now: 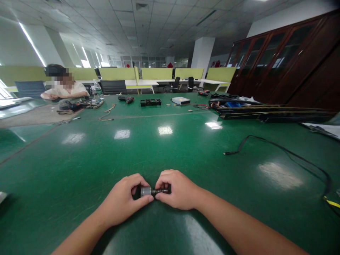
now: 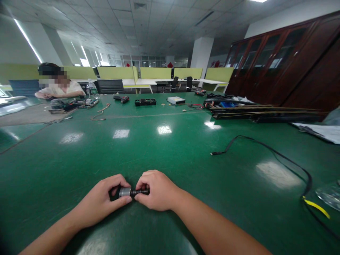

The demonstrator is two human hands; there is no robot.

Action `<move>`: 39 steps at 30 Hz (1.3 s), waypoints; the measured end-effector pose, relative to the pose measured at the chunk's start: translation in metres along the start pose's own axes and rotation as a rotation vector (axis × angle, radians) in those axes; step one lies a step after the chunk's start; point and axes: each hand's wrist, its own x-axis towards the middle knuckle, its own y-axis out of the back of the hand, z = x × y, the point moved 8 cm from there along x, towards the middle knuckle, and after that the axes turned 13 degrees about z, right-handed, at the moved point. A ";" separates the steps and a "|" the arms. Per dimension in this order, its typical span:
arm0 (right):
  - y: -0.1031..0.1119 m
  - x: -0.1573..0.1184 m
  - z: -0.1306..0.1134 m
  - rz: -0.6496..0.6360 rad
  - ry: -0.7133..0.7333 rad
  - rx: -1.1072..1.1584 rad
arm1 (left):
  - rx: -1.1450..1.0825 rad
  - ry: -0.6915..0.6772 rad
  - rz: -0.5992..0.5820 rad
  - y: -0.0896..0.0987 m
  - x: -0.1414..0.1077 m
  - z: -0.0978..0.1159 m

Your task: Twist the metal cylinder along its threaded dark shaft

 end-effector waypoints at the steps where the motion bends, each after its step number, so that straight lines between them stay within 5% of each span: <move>1: 0.000 0.000 0.000 -0.004 0.001 -0.004 | 0.000 0.001 0.001 0.000 0.000 0.000; 39: 0.011 0.000 0.007 -0.038 -0.020 -0.052 | -0.027 0.010 0.017 0.002 -0.001 -0.001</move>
